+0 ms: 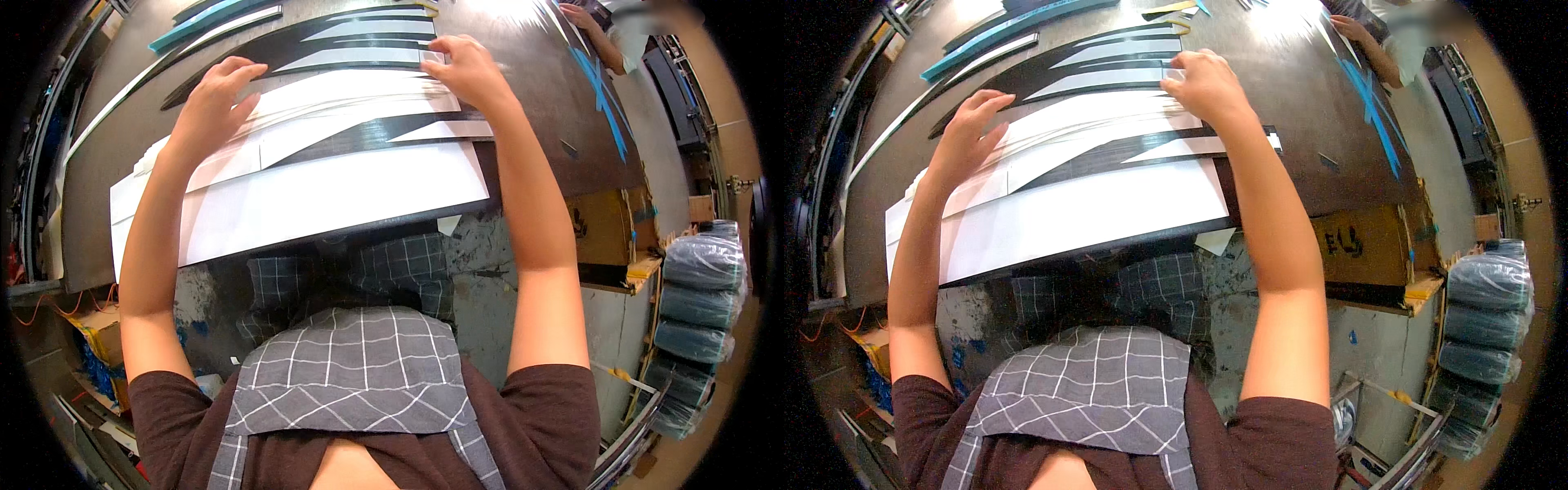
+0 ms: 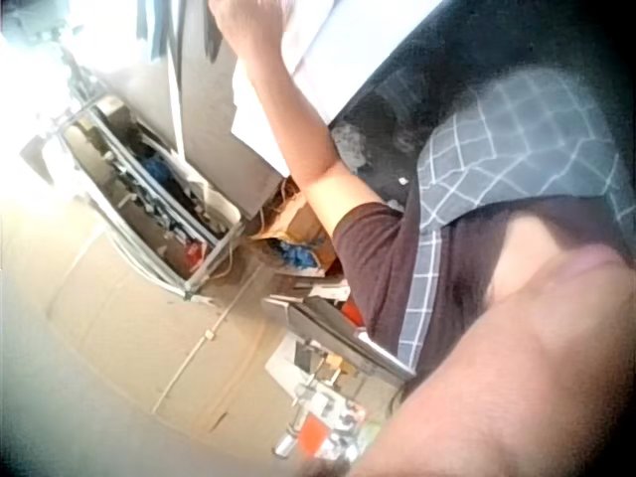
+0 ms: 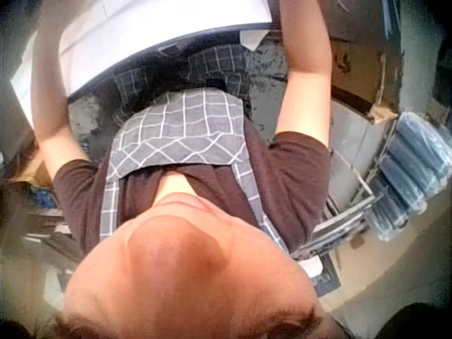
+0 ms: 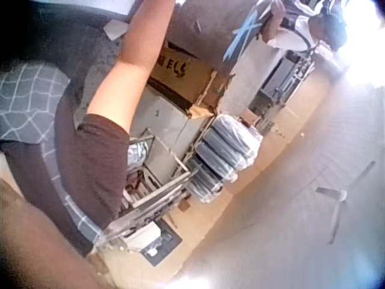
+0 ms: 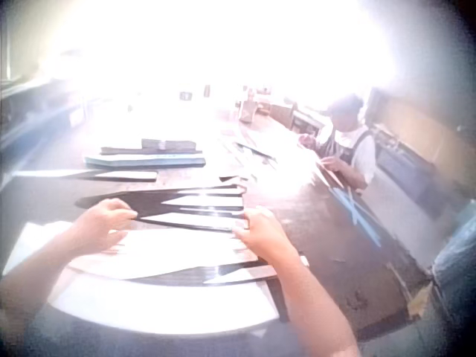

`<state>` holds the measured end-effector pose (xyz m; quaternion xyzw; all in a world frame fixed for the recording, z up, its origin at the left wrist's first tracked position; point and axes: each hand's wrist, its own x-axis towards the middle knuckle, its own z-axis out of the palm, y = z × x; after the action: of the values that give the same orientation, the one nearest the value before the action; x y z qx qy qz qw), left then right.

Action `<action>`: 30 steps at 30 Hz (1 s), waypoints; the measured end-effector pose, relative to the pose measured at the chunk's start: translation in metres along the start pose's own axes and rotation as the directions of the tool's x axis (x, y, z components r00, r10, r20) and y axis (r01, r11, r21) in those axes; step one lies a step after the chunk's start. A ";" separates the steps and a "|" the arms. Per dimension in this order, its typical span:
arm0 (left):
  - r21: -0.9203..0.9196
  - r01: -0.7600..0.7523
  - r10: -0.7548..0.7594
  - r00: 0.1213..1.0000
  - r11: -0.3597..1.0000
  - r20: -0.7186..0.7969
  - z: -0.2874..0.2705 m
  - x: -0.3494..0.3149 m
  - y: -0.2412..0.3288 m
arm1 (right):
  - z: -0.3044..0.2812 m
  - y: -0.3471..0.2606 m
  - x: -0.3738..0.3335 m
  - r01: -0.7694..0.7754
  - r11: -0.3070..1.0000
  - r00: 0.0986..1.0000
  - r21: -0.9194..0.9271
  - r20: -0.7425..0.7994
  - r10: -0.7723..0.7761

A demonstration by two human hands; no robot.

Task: The person aligns and stacks multiple white paper strips on a workbench. They carefully position the strips to form a layered pattern, occasionally adjusting the alignment by hand. The person also handles blue tape and other paper pieces during the process.

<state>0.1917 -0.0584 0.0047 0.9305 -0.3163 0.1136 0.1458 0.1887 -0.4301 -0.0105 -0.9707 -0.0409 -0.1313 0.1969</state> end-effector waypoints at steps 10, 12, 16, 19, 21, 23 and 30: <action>0.070 0.018 -0.016 1.000 0.997 -0.023 0.026 0.016 -0.011 | 0.013 -0.005 0.025 0.312 0.937 0.938 -0.160 -0.108 -0.330; 0.057 0.020 -0.021 1.000 0.998 0.012 0.027 0.018 -0.015 | 0.011 -0.005 0.029 0.273 0.962 0.957 0.008 -0.107 -0.271; 0.198 -0.042 0.089 0.967 0.979 -0.238 0.030 0.019 -0.028 | -0.007 -0.020 0.030 0.344 0.754 0.939 0.559 -0.211 -0.272; 0.129 -0.053 0.108 0.880 0.990 -0.462 0.007 0.011 -0.028 | -0.049 -0.040 -0.004 0.246 0.613 0.969 0.751 -0.177 -0.171; 0.120 -0.148 0.188 0.845 0.982 -0.501 -0.018 -0.007 -0.019 | -0.075 -0.043 -0.033 0.114 0.594 0.993 0.796 -0.102 -0.053; 0.199 -0.286 0.346 0.824 0.938 -0.449 -0.041 -0.033 0.014 | -0.092 -0.027 -0.069 -0.085 0.645 0.996 0.760 0.044 0.080; -0.030 -0.315 0.313 0.948 0.949 -0.052 0.002 -0.094 0.094 | -0.076 0.006 -0.157 -0.319 0.935 0.944 0.154 0.135 0.300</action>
<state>0.0608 -0.0777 -0.0070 0.8625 -0.4588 0.1511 0.1510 0.0204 -0.4700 0.0125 -0.9499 0.0905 -0.0411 0.2963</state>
